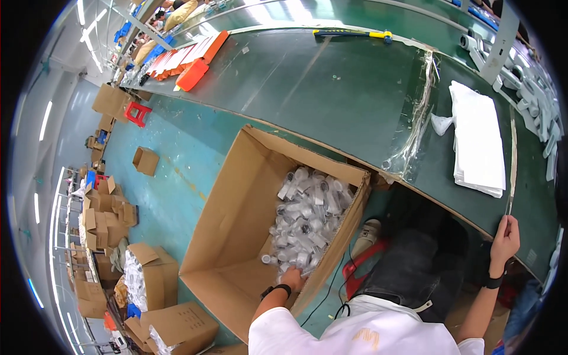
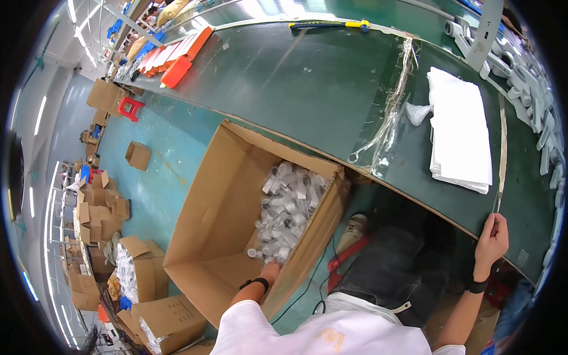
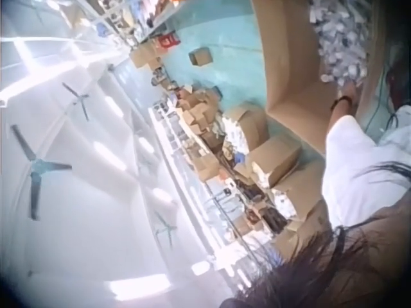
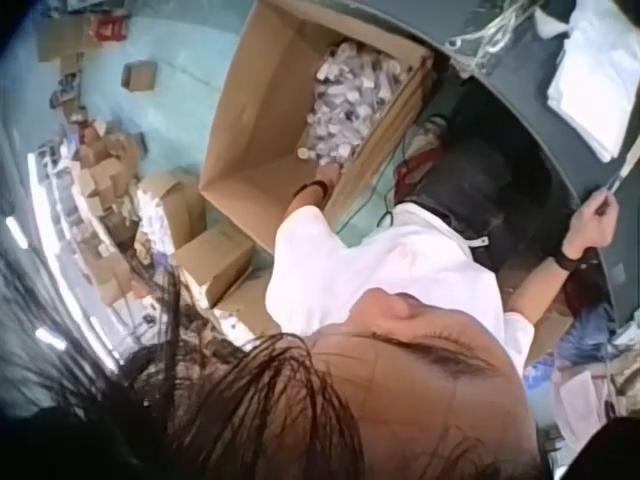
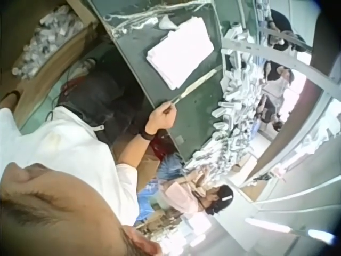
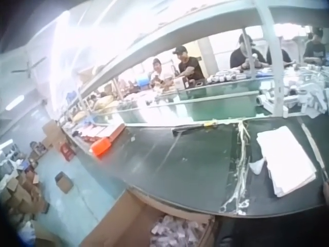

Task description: The person picks up a handheld fan from a pile, slides it into a plastic bag, and places the bagged fan into a cardboard box, repeating the process for a second fan.

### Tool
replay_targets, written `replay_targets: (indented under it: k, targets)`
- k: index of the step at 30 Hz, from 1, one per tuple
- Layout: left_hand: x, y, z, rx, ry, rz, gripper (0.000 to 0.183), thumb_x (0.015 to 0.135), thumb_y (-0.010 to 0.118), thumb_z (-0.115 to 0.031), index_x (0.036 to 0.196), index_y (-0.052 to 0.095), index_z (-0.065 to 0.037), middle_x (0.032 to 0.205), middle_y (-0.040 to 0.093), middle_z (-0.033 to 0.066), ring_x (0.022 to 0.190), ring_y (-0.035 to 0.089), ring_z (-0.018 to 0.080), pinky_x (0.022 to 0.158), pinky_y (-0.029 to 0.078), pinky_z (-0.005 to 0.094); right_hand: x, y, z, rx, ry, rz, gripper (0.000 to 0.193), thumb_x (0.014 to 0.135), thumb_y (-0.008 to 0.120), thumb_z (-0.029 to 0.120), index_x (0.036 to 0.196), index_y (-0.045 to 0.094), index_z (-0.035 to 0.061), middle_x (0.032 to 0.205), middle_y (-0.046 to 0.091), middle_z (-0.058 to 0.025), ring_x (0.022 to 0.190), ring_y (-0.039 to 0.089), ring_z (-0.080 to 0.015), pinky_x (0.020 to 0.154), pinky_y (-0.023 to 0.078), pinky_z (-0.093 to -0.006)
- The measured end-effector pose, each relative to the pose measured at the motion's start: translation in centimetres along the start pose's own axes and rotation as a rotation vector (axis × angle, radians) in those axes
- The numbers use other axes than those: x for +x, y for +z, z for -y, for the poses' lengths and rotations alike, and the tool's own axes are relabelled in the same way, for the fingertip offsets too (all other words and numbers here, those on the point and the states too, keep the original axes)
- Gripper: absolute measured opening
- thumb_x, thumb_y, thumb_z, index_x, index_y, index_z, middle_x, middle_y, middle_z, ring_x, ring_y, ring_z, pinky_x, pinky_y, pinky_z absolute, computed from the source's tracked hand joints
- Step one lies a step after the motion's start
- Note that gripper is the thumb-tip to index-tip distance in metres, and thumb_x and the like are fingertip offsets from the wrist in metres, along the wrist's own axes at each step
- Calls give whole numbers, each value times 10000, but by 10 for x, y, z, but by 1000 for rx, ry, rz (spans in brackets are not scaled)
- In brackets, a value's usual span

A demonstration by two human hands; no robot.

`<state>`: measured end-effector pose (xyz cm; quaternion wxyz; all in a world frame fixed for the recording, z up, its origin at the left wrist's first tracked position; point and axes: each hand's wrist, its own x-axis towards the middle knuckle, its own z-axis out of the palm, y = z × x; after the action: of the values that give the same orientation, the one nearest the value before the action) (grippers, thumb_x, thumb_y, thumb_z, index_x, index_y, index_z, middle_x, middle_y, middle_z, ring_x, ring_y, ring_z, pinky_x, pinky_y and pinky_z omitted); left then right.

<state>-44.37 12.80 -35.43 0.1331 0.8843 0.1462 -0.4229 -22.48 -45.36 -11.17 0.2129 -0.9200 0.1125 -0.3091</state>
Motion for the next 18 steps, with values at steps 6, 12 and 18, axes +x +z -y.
replay_targets:
  k: [6,12,18]
  targets:
    - [37,60,44,-22,74,43,466,874,622,-343,1276,583,-112,1356,467,216,1221,489,402,1014,431,477,2,0,11,28,12,-2,153,957,600,164,963,632,15,689,496,7,619,436,-76,575,392,-232]
    - [24,3,18,-73,144,109,455,841,636,-313,1243,623,-98,1146,648,222,1110,605,361,968,469,428,3,-6,22,-18,-42,-83,84,881,640,92,872,631,9,670,527,-76,557,476,-153,540,403,-279]
    - [-26,-152,-21,-616,293,-829,213,898,638,-144,1030,672,19,916,709,161,812,687,213,748,532,311,11,-21,46,28,-96,-149,67,776,687,68,802,635,35,701,598,-110,609,569,-280,563,455,-357]
